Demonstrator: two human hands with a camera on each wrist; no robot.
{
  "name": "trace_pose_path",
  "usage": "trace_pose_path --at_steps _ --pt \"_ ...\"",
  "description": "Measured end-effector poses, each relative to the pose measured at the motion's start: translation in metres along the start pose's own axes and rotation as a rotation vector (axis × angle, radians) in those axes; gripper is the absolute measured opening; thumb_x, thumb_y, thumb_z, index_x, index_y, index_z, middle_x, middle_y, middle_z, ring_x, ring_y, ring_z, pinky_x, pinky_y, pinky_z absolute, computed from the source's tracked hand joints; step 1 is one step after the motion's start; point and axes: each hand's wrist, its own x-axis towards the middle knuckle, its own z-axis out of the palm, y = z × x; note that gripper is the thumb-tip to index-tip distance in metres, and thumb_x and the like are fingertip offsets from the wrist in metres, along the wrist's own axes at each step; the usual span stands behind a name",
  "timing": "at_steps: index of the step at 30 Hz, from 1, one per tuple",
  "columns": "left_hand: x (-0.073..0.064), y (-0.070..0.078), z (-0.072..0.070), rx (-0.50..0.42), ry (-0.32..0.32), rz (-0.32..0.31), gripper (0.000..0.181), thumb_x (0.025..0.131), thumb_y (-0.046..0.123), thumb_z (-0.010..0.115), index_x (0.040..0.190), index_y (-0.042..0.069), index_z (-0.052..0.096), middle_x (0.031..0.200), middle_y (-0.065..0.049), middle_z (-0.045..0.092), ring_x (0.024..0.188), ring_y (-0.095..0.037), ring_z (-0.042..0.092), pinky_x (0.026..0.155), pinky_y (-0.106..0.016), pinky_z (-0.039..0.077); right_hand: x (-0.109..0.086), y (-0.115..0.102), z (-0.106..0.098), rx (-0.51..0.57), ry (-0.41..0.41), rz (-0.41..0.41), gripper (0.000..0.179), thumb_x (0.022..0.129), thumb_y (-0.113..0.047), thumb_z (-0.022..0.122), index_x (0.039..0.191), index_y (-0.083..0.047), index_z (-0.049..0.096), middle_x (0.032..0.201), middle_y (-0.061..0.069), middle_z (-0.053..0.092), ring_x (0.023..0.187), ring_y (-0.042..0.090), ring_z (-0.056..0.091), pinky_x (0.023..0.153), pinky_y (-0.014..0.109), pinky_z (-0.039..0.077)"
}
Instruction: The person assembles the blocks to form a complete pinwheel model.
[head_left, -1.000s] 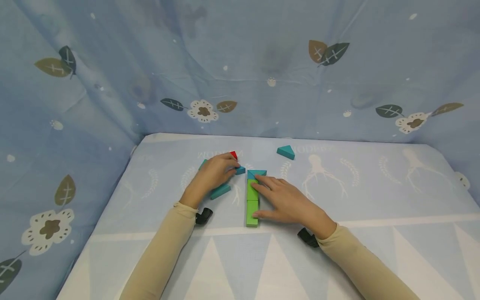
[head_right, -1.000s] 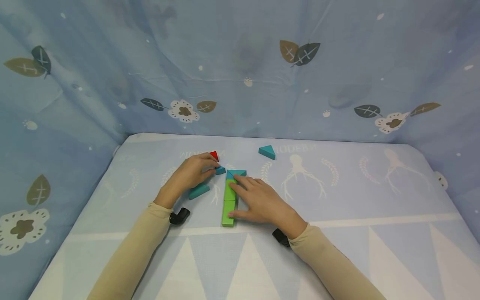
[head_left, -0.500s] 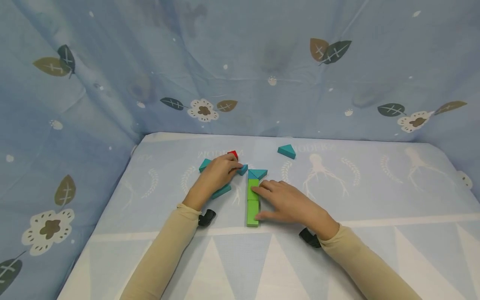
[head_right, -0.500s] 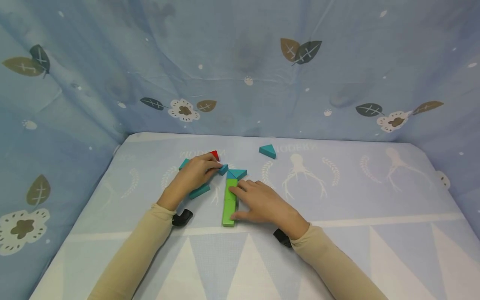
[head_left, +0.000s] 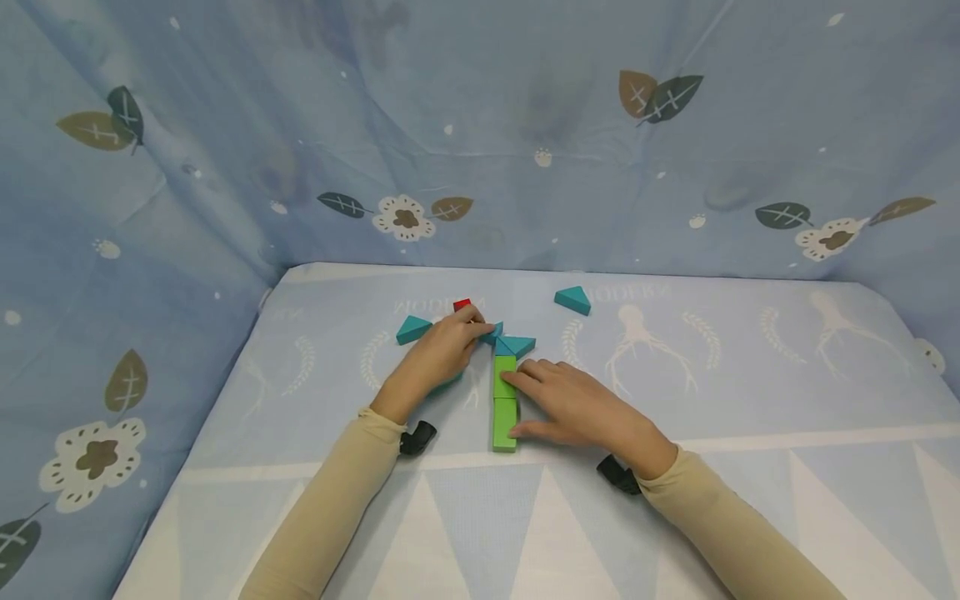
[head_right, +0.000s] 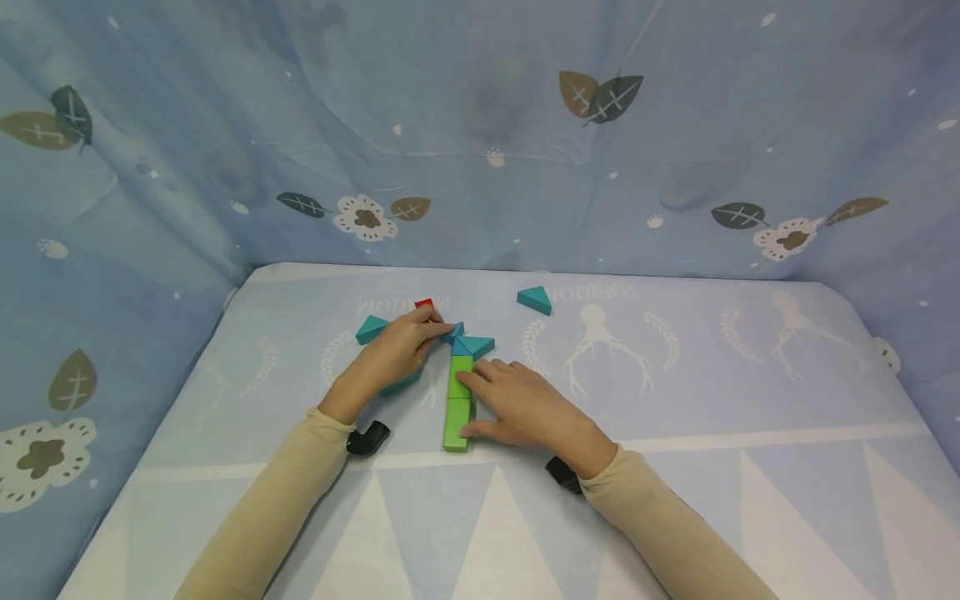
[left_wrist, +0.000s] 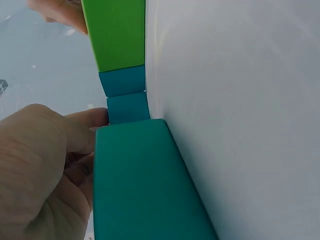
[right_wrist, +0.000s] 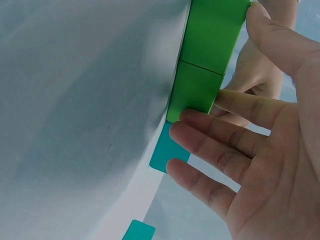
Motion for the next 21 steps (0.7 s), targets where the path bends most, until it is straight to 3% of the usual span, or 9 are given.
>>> trace_pose_path --at_steps 5,11,15,21 --pt "-0.001 -0.002 0.001 -0.011 -0.004 0.018 0.037 0.098 -0.003 0.052 0.133 0.002 0.06 0.119 -0.012 0.058 0.107 -0.023 0.06 0.089 -0.034 0.054 0.001 0.0 -0.001 -0.017 0.018 0.005 0.073 0.086 -0.059 0.065 0.14 -0.01 0.052 0.121 0.002 0.058 0.107 0.019 0.059 0.092 0.039 0.05" --pt "-0.001 -0.004 0.001 0.005 -0.005 0.011 0.037 0.099 -0.001 0.05 0.135 0.003 0.058 0.119 -0.013 0.058 0.106 -0.023 0.059 0.089 -0.034 0.053 0.004 0.004 -0.003 -0.019 0.133 0.101 0.061 0.094 -0.049 0.059 0.142 -0.013 0.05 0.134 0.01 0.052 0.116 0.025 0.057 0.097 0.045 0.048" --pt "-0.001 -0.002 0.001 -0.002 -0.012 0.015 0.037 0.099 0.001 0.05 0.135 0.003 0.058 0.119 -0.013 0.057 0.103 -0.023 0.06 0.086 -0.034 0.054 0.005 0.009 -0.001 -0.01 0.113 0.157 0.061 0.098 -0.046 0.054 0.146 -0.01 0.046 0.147 0.015 0.044 0.132 0.031 0.049 0.103 0.051 0.045" --pt "-0.001 0.0 0.001 0.014 -0.019 0.004 0.038 0.1 0.003 0.051 0.137 0.004 0.057 0.12 -0.014 0.056 0.1 -0.022 0.06 0.082 -0.033 0.053 0.008 0.016 0.003 0.009 0.097 0.165 0.059 0.1 -0.045 0.052 0.147 -0.01 0.045 0.152 0.014 0.04 0.137 0.032 0.043 0.107 0.052 0.042"
